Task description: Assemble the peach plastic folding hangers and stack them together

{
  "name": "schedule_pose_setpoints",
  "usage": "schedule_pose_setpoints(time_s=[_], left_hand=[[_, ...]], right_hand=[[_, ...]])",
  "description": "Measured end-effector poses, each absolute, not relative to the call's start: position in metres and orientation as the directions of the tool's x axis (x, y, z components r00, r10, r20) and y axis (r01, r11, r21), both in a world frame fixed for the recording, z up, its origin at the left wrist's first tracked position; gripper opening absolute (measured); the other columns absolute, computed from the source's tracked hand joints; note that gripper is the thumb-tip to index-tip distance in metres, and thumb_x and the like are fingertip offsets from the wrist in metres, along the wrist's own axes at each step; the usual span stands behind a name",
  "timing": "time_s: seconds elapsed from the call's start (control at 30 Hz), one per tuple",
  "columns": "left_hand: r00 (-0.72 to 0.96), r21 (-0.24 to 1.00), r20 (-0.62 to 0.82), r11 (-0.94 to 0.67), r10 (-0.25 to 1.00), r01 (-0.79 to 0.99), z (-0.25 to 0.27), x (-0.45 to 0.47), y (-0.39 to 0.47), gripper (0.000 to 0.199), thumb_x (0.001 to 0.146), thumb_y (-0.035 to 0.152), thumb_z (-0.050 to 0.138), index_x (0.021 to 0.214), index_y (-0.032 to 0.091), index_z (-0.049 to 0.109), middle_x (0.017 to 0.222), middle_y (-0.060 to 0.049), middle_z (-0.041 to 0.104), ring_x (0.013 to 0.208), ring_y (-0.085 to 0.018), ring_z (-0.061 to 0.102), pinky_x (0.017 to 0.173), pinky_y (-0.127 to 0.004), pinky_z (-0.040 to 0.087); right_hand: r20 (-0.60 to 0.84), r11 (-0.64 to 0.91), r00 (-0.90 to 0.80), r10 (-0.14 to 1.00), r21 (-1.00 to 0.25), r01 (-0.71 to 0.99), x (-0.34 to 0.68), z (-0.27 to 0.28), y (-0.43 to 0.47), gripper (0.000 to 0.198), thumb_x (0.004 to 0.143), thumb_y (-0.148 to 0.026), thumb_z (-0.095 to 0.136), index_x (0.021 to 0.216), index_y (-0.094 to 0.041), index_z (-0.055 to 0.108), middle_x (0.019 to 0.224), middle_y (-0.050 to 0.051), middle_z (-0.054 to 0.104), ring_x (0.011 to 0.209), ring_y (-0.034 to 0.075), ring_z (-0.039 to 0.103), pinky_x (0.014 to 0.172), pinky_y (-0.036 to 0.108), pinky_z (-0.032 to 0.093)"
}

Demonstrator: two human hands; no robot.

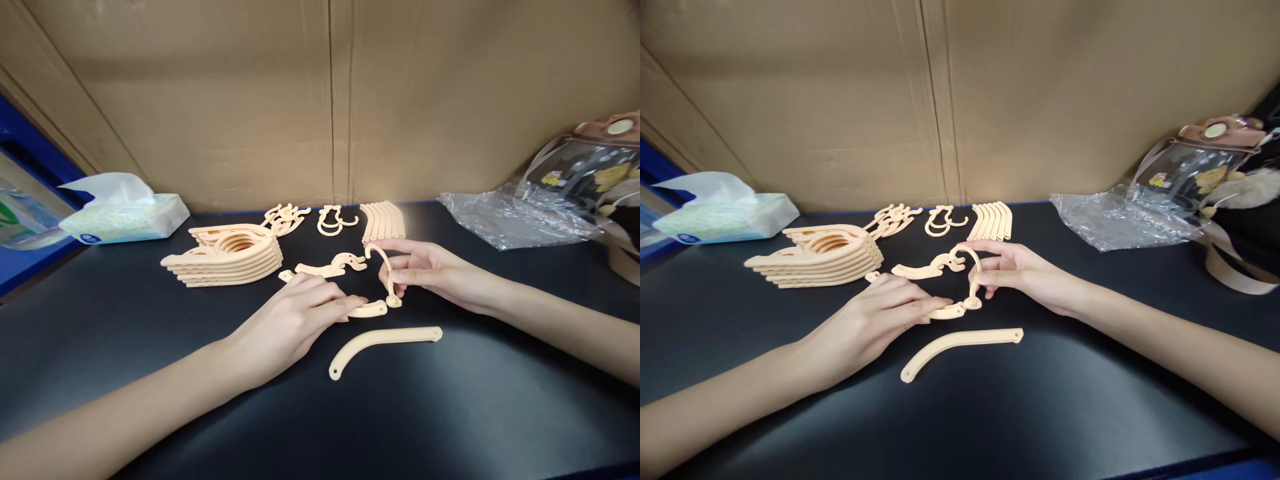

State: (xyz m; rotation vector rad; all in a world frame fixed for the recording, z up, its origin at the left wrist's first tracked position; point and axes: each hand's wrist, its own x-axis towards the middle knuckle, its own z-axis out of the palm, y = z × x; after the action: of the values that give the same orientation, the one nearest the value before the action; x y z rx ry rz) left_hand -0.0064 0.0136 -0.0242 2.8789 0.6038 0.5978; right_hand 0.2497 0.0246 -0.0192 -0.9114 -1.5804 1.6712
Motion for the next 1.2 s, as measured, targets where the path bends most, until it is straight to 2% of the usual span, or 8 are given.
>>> schedule_pose_setpoints(time_s=[0.53,0.77,1.2], left_hand=[[0.837,0.179,0.357,-0.910,0.415,0.374,-0.0233,-0.0061,0.0131,0.029,0.097,0.012,0.042,0.124,0.015,0.055,0.097,-0.003,0.063,0.090,-0.015,0.052,0.085,-0.028,0.035],[0.845,0.145,0.348,-0.913,0.407,0.381,-0.0237,-0.0061,0.0132,0.030,0.097,0.011,0.043,0.124,0.014,0.055,0.098,-0.003,0.062,0.091,-0.016,0.051,0.085,-0.028,0.033],[0.842,0.156,0.327,-0.904,0.428,0.399,-0.0238,-0.0055,0.0122,0.028,0.098,0.013,0.041,0.122,0.016,0.056,0.096,-0.003,0.062,0.091,-0.016,0.051,0.084,-0.028,0.032]], right_hand=[[0.066,0.120,-0.505,0.860,-0.990,0.074,0.2482,-0.0234,0.0230,0.047,0.087,-0.024,0.060,0.130,-0.019,0.043,0.078,-0.003,0.062,0.067,0.010,0.059,0.067,0.028,0.049],[0.058,0.147,-0.468,0.882,-0.977,0.155,0.2474,-0.0214,0.0201,0.045,0.087,-0.026,0.059,0.128,-0.018,0.043,0.077,-0.003,0.062,0.064,0.010,0.059,0.068,0.029,0.051],[0.089,0.192,-0.410,0.908,-0.958,0.215,0.2447,-0.0155,0.0165,0.047,0.084,-0.028,0.060,0.128,-0.018,0.047,0.076,-0.002,0.061,0.061,0.012,0.059,0.067,0.034,0.057]])
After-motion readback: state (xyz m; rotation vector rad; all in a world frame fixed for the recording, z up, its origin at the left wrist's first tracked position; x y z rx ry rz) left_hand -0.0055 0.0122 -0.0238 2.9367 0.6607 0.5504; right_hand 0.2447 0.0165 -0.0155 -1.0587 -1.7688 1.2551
